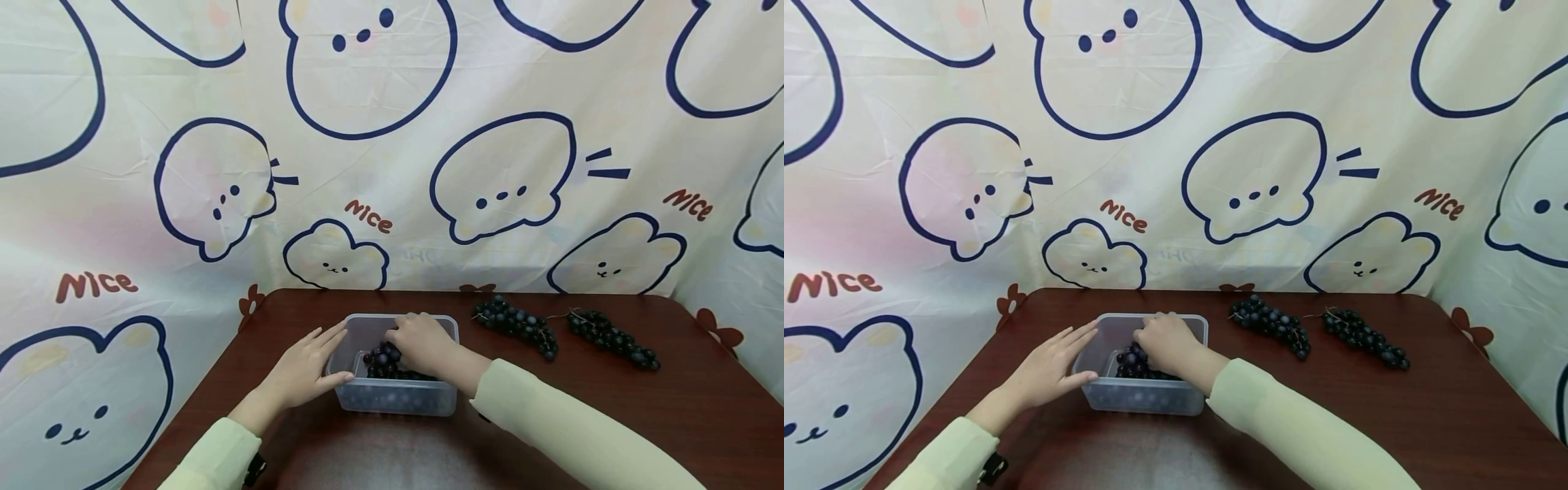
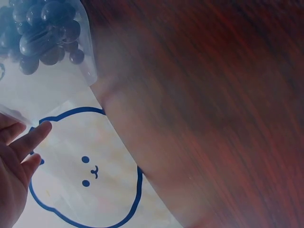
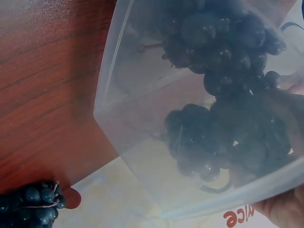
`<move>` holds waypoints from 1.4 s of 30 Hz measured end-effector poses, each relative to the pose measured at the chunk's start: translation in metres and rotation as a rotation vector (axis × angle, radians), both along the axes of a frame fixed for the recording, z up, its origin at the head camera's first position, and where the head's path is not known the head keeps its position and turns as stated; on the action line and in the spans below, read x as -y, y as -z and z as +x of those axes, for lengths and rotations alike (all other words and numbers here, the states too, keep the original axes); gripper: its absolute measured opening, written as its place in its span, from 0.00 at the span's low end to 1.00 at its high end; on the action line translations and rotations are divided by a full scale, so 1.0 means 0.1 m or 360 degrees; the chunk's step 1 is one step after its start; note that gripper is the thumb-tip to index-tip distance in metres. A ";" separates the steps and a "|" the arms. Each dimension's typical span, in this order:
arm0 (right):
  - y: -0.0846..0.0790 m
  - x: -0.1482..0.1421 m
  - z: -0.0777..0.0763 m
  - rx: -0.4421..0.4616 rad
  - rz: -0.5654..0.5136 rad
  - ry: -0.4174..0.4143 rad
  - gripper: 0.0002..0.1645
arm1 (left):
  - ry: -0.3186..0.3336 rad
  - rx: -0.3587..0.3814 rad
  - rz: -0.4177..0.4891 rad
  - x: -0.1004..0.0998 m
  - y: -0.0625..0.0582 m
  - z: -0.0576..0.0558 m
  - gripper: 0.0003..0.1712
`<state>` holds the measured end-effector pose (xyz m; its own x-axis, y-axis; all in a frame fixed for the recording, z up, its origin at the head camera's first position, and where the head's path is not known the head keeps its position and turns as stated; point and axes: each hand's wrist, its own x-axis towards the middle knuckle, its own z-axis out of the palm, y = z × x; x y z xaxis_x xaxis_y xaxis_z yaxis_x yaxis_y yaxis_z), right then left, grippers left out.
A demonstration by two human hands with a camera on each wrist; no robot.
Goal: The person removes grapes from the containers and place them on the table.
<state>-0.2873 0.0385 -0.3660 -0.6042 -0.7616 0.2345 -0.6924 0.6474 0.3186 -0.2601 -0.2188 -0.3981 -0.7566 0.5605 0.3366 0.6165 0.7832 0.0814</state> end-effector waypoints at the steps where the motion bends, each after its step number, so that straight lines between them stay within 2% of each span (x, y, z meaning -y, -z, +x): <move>1: -0.01 -0.01 0.01 -0.0041 -0.0003 -0.0021 0.22 | 0.0002 -0.0002 -0.0001 0.00 0.00 0.00 0.44; 4: -0.02 -0.03 0.03 -0.0186 -0.0009 -0.0096 0.23 | 0.0002 -0.0003 -0.0002 0.00 0.00 0.00 0.44; 9: -0.04 -0.06 0.06 -0.0443 -0.0047 -0.0247 0.19 | 0.0008 -0.0009 0.0003 0.00 0.00 0.00 0.44; 14: -0.05 -0.08 0.06 -0.0573 -0.0133 -0.0350 0.14 | 0.0025 -0.0025 0.0013 -0.01 -0.01 0.00 0.43; 19: -0.08 -0.10 0.06 -0.0613 -0.0183 -0.0400 0.13 | 0.0032 -0.0060 0.0016 -0.01 -0.01 0.00 0.43; 29: -0.21 -0.17 0.10 -0.0618 -0.0229 -0.0402 0.14 | 0.0042 -0.0101 0.0033 -0.01 0.00 0.00 0.43; 37: -0.29 -0.21 0.12 -0.0669 -0.0384 -0.0468 0.12 | 0.0021 -0.0099 -0.0001 0.00 0.00 0.00 0.44; 42: -0.31 -0.24 0.14 -0.0670 -0.0405 -0.0477 0.13 | 0.0020 -0.0139 0.0000 -0.01 0.01 0.01 0.43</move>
<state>-0.2736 0.0622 -0.3347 -0.1854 -0.7734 0.6063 -0.7045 0.5347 0.4667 -0.2596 -0.2182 -0.3994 -0.7172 0.5698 0.4012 0.6311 0.7752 0.0271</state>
